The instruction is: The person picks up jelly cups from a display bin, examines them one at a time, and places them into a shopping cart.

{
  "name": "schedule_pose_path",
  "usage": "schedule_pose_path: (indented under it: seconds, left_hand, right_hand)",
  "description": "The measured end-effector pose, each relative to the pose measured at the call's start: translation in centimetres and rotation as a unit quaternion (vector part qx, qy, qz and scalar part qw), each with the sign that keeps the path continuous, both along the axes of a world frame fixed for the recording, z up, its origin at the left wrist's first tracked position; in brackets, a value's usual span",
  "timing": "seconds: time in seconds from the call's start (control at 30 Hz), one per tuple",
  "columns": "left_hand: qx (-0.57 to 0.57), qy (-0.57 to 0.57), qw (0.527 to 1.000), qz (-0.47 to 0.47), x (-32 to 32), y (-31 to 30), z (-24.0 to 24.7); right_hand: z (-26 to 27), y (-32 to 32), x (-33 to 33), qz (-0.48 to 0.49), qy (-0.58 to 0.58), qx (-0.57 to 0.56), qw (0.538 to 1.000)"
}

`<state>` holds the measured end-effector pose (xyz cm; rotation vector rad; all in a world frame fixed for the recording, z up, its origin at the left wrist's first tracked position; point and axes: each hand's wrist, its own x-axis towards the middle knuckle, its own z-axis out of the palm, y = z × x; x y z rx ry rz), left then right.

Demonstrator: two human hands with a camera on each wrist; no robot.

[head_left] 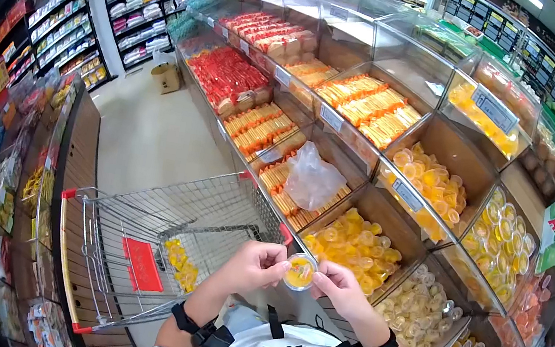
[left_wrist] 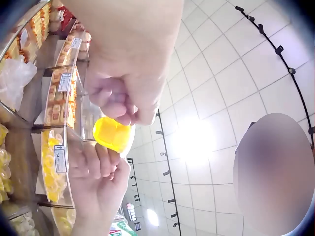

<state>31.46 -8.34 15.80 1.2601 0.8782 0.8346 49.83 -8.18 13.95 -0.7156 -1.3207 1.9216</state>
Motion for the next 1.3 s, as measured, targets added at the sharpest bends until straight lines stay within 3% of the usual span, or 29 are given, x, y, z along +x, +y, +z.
schedule_pose_path:
  seconds: [0.4,0.57,0.67,0.8,0.9,1.0,1.3]
  left_hand:
    - [-0.010,0.000,0.999,-0.038,2.1,-0.3,-0.3]
    - [-0.031,0.081,0.990,-0.115,2.9,-0.5,-0.1]
    - [-0.049,0.113,0.983,-0.139,3.3,-0.6,0.1]
    - [-0.064,0.097,0.984,-0.135,2.9,-0.4,-0.4]
    - [-0.076,0.075,0.992,-0.070,2.6,-0.4,-0.4]
    - [-0.073,0.064,0.990,-0.105,2.7,-0.5,-0.3]
    - [-0.073,0.093,0.987,-0.104,3.2,-0.6,-0.4]
  right_hand:
    - [-0.6,-1.3,1.5,-0.067,0.041,-0.012,0.997]
    - [-0.6,-0.4,1.6,-0.160,-0.002,0.034,0.987]
    - [-1.2,1.1,1.8,-0.138,-0.043,0.048,0.988]
    - [-1.9,2.3,2.3,-0.020,-0.052,0.035,0.998]
    - [-1.7,2.0,2.4,0.005,-0.029,0.048,0.998]
    - [-2.9,1.9,2.0,0.050,0.007,0.046,0.998]
    - [-3.3,1.7,2.4,0.036,0.021,0.060,0.997]
